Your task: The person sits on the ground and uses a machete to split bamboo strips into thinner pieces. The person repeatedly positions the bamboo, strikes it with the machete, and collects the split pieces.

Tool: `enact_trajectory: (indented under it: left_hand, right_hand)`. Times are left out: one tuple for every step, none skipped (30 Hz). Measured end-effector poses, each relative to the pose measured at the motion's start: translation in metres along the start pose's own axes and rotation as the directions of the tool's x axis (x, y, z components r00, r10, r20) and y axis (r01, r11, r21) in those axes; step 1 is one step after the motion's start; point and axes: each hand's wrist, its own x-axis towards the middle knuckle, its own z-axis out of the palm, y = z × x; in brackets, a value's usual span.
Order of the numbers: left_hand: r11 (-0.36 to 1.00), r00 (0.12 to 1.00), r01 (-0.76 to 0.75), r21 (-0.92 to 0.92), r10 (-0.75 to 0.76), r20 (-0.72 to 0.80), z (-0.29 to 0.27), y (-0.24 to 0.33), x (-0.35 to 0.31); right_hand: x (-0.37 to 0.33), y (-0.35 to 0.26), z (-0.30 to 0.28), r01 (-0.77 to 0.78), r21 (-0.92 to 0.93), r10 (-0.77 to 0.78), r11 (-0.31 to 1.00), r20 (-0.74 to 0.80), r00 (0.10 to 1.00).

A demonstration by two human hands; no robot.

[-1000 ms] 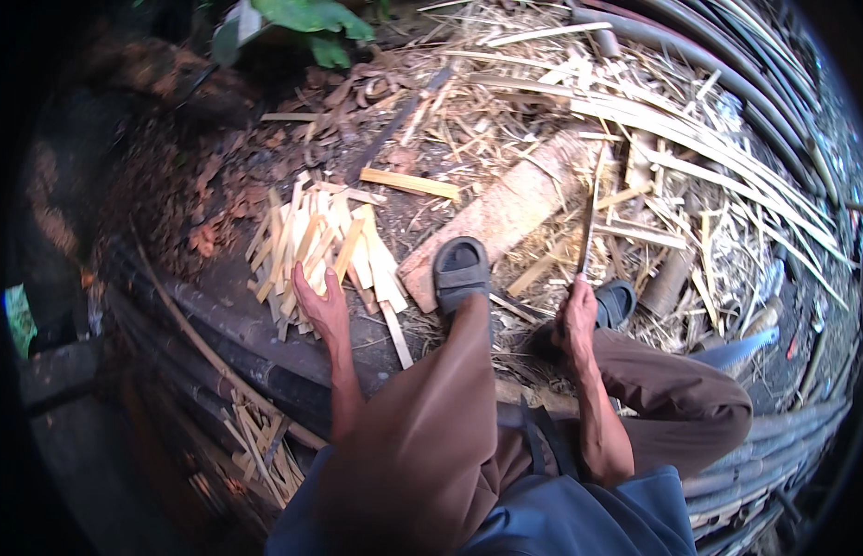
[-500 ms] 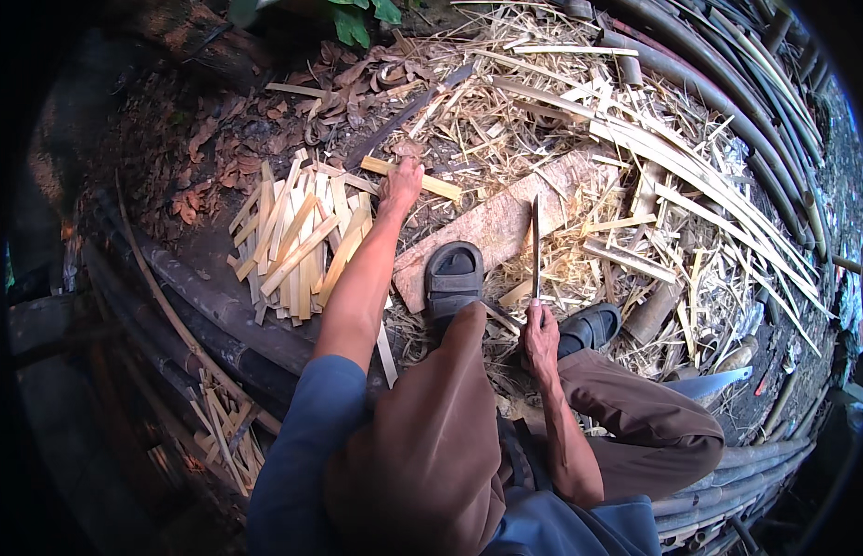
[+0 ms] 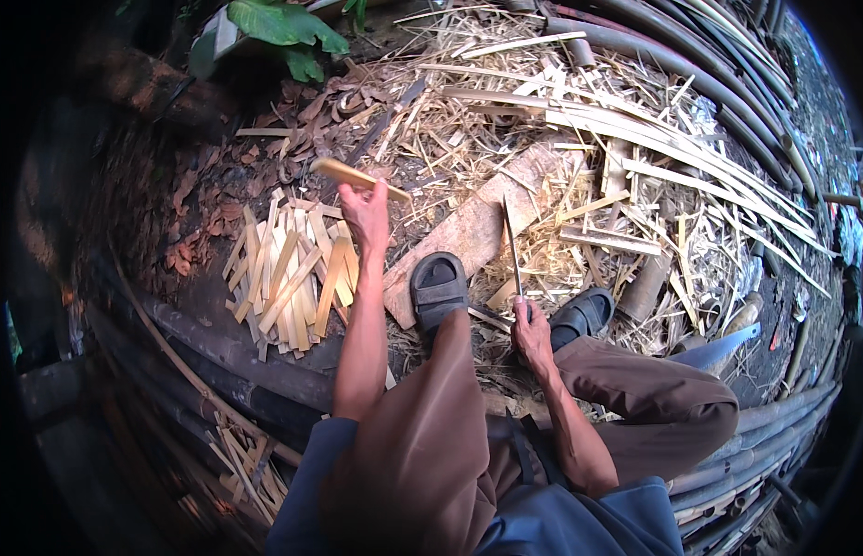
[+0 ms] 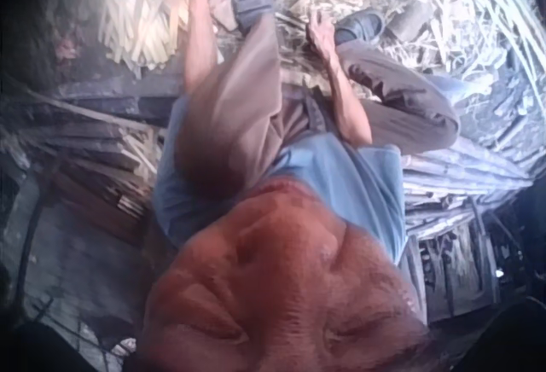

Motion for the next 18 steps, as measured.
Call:
enact_trajectory:
  left_hand:
    - [0.998, 0.999, -0.003, 0.06, 0.005, -0.034, 0.007, 0.017, 0.004]
    - [0.995, 0.997, -0.078, 0.064, 0.078, 0.014, 0.008, 0.034, 0.007]
    - [0.991, 0.994, -0.106, -0.079, 0.107, 0.014, -0.002, 0.028, 0.018]
    - [0.989, 0.989, -0.146, -0.034, 0.147, 0.008, -0.003, 0.032, 0.021]
    - [0.982, 0.982, -0.187, 0.011, 0.187, 0.004, -0.005, 0.035, 0.023]
    - [0.965, 0.973, -0.228, 0.128, 0.229, 0.002, -0.006, 0.038, 0.021]
    - [0.956, 0.975, -0.224, 0.191, 0.217, 0.056, -0.007, 0.042, 0.025]
    - [0.993, 0.993, -0.095, -0.067, 0.099, 0.063, -0.004, 0.042, 0.016]
    - [0.947, 0.994, 0.053, -0.315, -0.019, 0.108, 0.001, 0.06, 0.0]
    - [0.93, 0.977, 0.113, -0.348, -0.04, 0.211, -0.001, 0.065, -0.011]
    - [0.911, 0.962, 0.187, -0.368, -0.094, 0.256, 0.002, 0.064, -0.021]
    - [0.903, 0.951, 0.233, -0.361, -0.133, 0.28, 0.003, 0.06, -0.034]
    - [0.893, 0.937, 0.278, -0.354, -0.17, 0.306, 0.004, 0.057, -0.047]
    - [0.877, 0.921, 0.324, -0.354, -0.208, 0.329, 0.006, 0.049, -0.059]
    - [0.859, 0.9, 0.374, -0.35, -0.244, 0.362, 0.012, 0.051, -0.069]
    - [0.796, 0.872, 0.443, -0.413, -0.276, 0.404, 0.012, 0.052, -0.077]
    - [0.775, 0.874, 0.457, -0.435, -0.301, 0.383, 0.009, 0.054, -0.082]
    - [0.755, 0.871, 0.473, -0.453, -0.326, 0.367, 0.006, 0.066, -0.086]
  right_hand:
    - [0.006, 0.012, 0.003, 0.046, 0.025, -0.045, 0.999, -0.046, 0.998]
    - [0.011, 0.024, 0.004, 0.094, 0.048, -0.09, 0.994, -0.092, 0.992]
    - [0.007, 0.018, 0.005, 0.055, 0.021, -0.055, 0.998, -0.041, 0.998]
    - [0.004, 0.008, -0.001, 0.008, -0.006, -0.008, 1.0, -0.009, 1.0]
    - [0.001, 0.002, -0.004, -0.039, -0.033, 0.04, 0.999, 0.022, 0.999]
    - [0.001, 0.002, 0.003, 0.08, 0.046, -0.077, 0.996, -0.06, 0.995]
    - [0.0, 0.004, 0.002, 0.052, 0.035, -0.05, 0.998, -0.052, 0.997]
    - [0.0, 0.005, 0.0, 0.024, 0.024, -0.023, 0.999, -0.045, 0.999]
    - [0.0, 0.002, -0.003, -0.009, 0.016, 0.009, 1.0, -0.043, 0.999]
    - [0.0, 0.003, 0.0, 0.042, -0.036, -0.045, 0.998, -0.105, 0.993]
    - [-0.003, 0.005, -0.003, 0.026, -0.05, -0.03, 0.998, -0.084, 0.996]
    - [-0.011, -0.011, -0.007, 0.014, -0.07, -0.018, 0.997, -0.051, 0.999]
    - [-0.016, -0.022, -0.01, 0.003, -0.088, -0.005, 0.996, -0.02, 1.0]
    - [-0.018, -0.024, -0.008, 0.032, -0.083, -0.034, 0.996, -0.024, 0.999]
    - [-0.019, -0.026, -0.009, 0.045, -0.109, -0.047, 0.993, -0.017, 0.999]
    - [-0.021, -0.028, -0.011, 0.058, -0.135, -0.06, 0.989, -0.009, 0.998]
    - [-0.022, -0.029, -0.011, 0.071, -0.161, -0.072, 0.984, 0.0, 0.997]
    - [-0.024, -0.027, -0.011, 0.103, -0.167, -0.103, 0.981, 0.007, 0.995]
